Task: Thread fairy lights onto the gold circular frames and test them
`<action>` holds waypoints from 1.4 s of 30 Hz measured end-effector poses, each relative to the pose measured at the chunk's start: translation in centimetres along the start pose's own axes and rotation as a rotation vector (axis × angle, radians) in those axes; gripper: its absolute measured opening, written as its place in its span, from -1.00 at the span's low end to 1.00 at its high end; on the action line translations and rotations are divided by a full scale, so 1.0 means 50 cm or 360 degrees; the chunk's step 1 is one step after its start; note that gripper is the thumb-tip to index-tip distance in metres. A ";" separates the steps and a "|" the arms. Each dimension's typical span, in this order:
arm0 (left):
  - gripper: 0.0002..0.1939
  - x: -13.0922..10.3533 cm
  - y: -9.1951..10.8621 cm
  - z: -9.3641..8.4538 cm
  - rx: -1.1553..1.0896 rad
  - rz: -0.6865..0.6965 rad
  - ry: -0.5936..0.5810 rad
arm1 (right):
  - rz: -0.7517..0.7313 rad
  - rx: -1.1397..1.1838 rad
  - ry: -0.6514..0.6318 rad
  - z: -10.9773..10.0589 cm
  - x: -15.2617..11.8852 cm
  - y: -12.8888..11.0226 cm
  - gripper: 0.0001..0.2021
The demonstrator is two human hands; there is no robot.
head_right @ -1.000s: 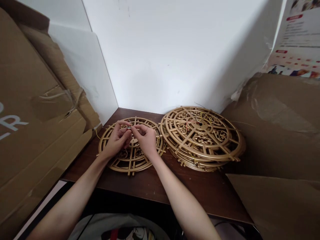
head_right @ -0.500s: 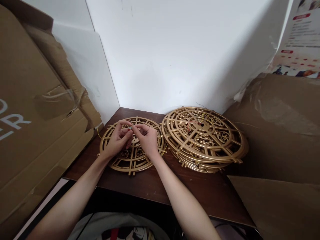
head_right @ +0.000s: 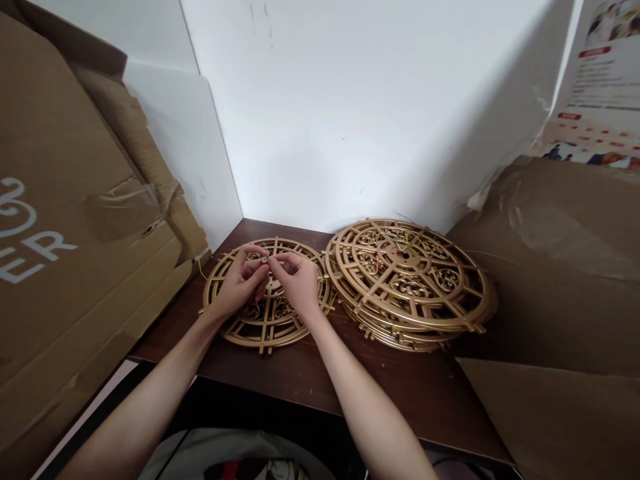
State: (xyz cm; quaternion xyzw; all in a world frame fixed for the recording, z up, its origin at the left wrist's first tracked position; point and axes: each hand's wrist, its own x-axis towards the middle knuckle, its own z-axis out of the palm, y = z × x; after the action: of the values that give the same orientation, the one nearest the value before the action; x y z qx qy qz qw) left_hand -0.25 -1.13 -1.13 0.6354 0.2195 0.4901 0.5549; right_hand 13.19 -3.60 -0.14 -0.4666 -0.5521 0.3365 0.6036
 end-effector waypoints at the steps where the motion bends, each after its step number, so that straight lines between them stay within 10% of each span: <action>1: -0.74 0.000 0.000 0.000 0.0000 0.0004 -0.0005 | -0.0011 -0.0016 0.0002 0.000 0.000 0.000 -0.72; 30: -0.79 0.003 -0.006 -0.003 0.0007 0.0017 -0.0048 | -0.0060 0.0003 -0.0036 -0.003 0.003 0.006 -0.80; 42: -0.69 0.013 0.002 -0.017 -0.0393 -0.0014 0.0262 | 0.0198 0.0709 -0.0127 -0.013 0.018 0.007 -0.83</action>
State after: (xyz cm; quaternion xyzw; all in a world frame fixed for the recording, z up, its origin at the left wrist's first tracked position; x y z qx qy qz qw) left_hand -0.72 -0.23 -0.88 0.5190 0.2051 0.5613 0.6111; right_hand 14.02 -2.78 -0.09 -0.3413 -0.4578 0.5049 0.6474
